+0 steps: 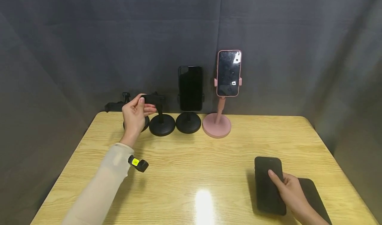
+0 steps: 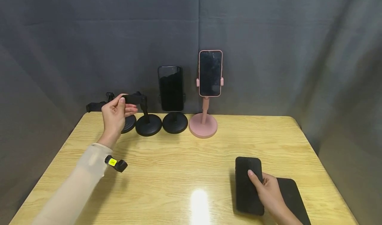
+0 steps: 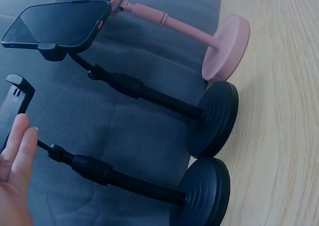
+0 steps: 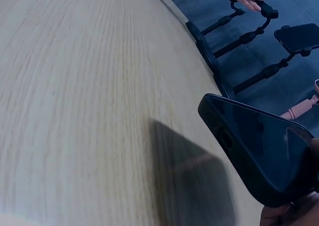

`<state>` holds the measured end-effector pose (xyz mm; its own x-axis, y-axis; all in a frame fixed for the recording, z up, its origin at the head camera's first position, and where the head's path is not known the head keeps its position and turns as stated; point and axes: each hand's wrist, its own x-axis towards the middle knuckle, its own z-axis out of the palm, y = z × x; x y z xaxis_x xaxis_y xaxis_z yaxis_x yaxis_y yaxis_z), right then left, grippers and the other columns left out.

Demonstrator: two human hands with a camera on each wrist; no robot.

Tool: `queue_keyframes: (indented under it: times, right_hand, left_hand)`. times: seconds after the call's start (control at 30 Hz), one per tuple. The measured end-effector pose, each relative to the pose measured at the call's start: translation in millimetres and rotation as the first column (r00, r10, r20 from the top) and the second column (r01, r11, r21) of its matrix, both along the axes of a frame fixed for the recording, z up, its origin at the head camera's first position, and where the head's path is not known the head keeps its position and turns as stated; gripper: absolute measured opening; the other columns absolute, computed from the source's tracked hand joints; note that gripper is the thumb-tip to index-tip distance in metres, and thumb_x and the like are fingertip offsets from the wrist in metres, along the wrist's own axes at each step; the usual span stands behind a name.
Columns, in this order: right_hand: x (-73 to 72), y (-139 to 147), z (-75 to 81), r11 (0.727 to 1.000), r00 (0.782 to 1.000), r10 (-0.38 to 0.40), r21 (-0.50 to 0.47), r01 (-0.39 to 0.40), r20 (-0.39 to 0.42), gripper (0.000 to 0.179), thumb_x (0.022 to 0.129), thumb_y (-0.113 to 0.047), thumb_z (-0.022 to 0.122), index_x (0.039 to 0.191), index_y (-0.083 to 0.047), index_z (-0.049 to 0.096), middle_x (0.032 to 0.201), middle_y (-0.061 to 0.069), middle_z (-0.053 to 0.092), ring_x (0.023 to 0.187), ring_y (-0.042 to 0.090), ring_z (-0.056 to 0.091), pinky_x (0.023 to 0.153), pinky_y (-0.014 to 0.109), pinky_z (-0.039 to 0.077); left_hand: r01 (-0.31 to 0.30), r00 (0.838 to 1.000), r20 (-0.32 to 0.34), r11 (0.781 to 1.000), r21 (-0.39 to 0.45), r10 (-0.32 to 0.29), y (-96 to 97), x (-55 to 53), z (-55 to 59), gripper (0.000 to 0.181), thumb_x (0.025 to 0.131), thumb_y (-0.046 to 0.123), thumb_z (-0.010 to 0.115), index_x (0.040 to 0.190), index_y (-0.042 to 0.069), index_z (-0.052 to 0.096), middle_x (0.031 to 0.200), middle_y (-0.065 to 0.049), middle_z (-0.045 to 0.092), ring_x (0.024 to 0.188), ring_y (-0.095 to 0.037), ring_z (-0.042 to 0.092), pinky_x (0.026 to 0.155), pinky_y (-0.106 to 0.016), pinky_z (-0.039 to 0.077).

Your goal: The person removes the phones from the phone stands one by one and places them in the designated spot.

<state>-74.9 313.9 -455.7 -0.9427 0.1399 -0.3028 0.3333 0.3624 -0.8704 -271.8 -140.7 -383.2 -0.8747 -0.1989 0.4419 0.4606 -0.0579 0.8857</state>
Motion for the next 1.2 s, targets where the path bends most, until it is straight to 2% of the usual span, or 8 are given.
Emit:
queue_keyframes:
  times: [0.1,0.37,0.47,0.57,0.7,0.9,1.07,1.2]
  right_hand:
    - [1.1,6,-1.9,0.999,0.999,0.023,0.047,-0.024,0.032,0.059,0.107,-0.048,0.045,0.111,0.006,0.066,0.079,-0.001,0.074,0.079,0.009,0.071,0.074,0.026,0.061]
    - [4.6,25,-4.9,0.985,0.994,0.041,0.162,-0.057,0.101,0.062,0.107,-0.05,0.044,0.109,0.007,0.069,0.086,0.007,0.078,0.075,0.008,0.071,0.071,0.025,0.06]
    - [6.3,32,-5.6,0.978,0.989,0.054,0.192,-0.08,0.137,0.059,0.106,-0.051,0.044,0.082,0.0,0.062,0.06,-0.002,0.059,0.058,0.005,0.054,0.065,0.024,0.053]
    - [9.4,37,-6.1,0.967,0.982,0.071,0.228,-0.11,0.173,0.055,0.106,-0.052,0.043,0.068,-0.013,0.039,0.053,-0.007,0.029,0.05,0.007,0.03,0.058,0.025,0.042]
    - [11.6,42,-8.3,0.96,0.981,0.106,0.239,-0.144,0.165,0.052,0.108,-0.047,0.043,0.071,-0.01,0.045,0.053,-0.007,0.034,0.049,0.007,0.033,0.056,0.025,0.041]
    - [12.6,48,-13.4,0.955,0.983,0.135,0.25,-0.163,0.123,0.052,0.11,-0.038,0.042,0.096,0.005,0.067,0.082,0.004,0.074,0.068,0.009,0.067,0.062,0.025,0.056]
    - [13.4,51,-11.2,0.932,0.977,0.142,0.31,-0.186,0.156,0.05,0.109,-0.038,0.044,0.082,0.0,0.061,0.071,0.0,0.065,0.061,0.006,0.058,0.059,0.022,0.051]
    - [13.8,53,-9.1,0.914,0.969,0.181,0.335,-0.228,0.167,0.048,0.108,-0.034,0.047,0.097,0.01,0.063,0.08,0.006,0.068,0.067,0.008,0.061,0.061,0.023,0.054]
  left_hand:
    - [0.01,1.0,0.006,1.0,-0.026,-0.01,-0.7,-0.6,1.5,0.04,0.107,0.015,0.048,0.139,-0.009,0.054,0.073,0.015,0.073,0.064,-0.003,0.073,0.068,-0.02,0.061]
    - [0.007,0.999,0.045,0.998,-0.068,-0.004,0.2,-1.9,-0.2,0.044,0.106,0.016,0.05,0.144,-0.006,0.049,0.075,0.015,0.072,0.064,-0.002,0.072,0.069,-0.02,0.061]
    - [0.006,0.999,0.051,0.997,-0.082,-0.002,0.7,-2.1,0.1,0.044,0.106,0.016,0.05,0.144,-0.006,0.049,0.076,0.01,0.073,0.064,-0.001,0.072,0.069,-0.02,0.061]
    - [0.004,0.999,0.049,0.995,-0.096,0.0,2.3,-2.8,1.4,0.042,0.106,0.017,0.05,0.142,-0.006,0.052,0.078,0.0,0.074,0.064,-0.002,0.072,0.068,-0.021,0.061]
    - [0.002,0.999,0.043,0.995,-0.098,0.002,3.1,-3.6,2.4,0.04,0.106,0.018,0.05,0.138,-0.006,0.057,0.078,-0.001,0.074,0.063,-0.003,0.072,0.068,-0.022,0.061]
    - [0.017,0.998,0.058,0.996,-0.082,-0.012,1.6,-2.9,2.1,0.041,0.106,0.017,0.05,0.14,-0.006,0.054,0.075,0.01,0.071,0.063,-0.002,0.072,0.068,-0.02,0.061]
    - [0.033,0.997,0.068,0.997,-0.069,-0.028,0.5,-1.6,1.8,0.043,0.107,0.014,0.048,0.144,-0.007,0.048,0.073,0.013,0.071,0.063,-0.001,0.071,0.068,-0.019,0.06]
    - [0.034,0.997,0.066,0.997,-0.075,-0.029,0.3,-0.7,2.3,0.043,0.107,0.014,0.048,0.144,-0.008,0.049,0.073,0.014,0.071,0.063,-0.001,0.071,0.068,-0.019,0.06]
